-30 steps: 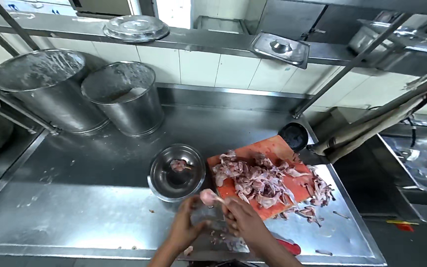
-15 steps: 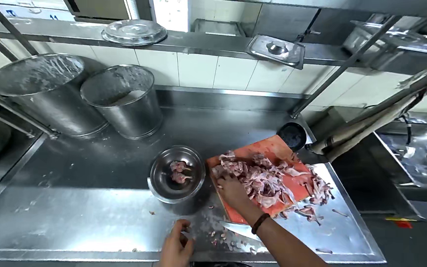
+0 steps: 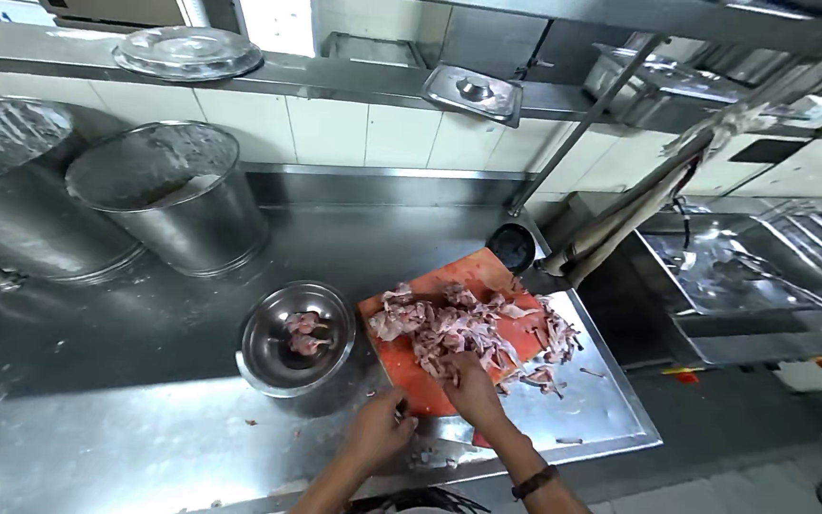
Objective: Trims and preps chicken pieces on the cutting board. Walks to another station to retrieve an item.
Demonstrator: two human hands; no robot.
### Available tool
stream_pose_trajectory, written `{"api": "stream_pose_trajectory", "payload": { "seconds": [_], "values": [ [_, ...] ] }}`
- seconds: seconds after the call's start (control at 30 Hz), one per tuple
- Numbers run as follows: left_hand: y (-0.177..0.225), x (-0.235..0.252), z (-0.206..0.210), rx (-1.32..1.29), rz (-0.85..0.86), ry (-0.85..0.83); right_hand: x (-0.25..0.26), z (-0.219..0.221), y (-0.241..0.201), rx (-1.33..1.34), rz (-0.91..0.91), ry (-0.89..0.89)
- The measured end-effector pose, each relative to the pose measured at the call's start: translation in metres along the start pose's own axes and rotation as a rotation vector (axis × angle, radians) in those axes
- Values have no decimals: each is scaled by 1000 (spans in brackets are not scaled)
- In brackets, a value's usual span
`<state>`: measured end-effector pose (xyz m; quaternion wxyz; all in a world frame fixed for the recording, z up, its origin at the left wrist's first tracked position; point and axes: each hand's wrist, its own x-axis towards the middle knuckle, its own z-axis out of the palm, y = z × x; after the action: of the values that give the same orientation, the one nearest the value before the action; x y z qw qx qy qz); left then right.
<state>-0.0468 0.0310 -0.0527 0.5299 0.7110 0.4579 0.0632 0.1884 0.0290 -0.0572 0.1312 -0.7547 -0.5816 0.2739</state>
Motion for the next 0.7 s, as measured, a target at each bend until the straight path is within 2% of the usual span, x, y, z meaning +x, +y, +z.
{"api": "stream_pose_trajectory", "payload": {
  "seconds": [0.1,0.2,0.37,0.5,0.6,0.7],
  "values": [
    [9,15,8,74,5,-60,-8,10,5,-94,38,55],
    [9,19,16,41,10,-91,-12,9,12,-108,89,68],
    [12,21,22,12,-14,-84,-17,5,25,-47,20,65],
    [19,27,21,3,-16,-79,-16,5,25,-31,47,27],
    [29,31,22,-36,-27,34,-19,0,21,36,9,56],
    [34,37,26,-228,40,137,-29,-7,9,261,-92,121]
  ]
}}
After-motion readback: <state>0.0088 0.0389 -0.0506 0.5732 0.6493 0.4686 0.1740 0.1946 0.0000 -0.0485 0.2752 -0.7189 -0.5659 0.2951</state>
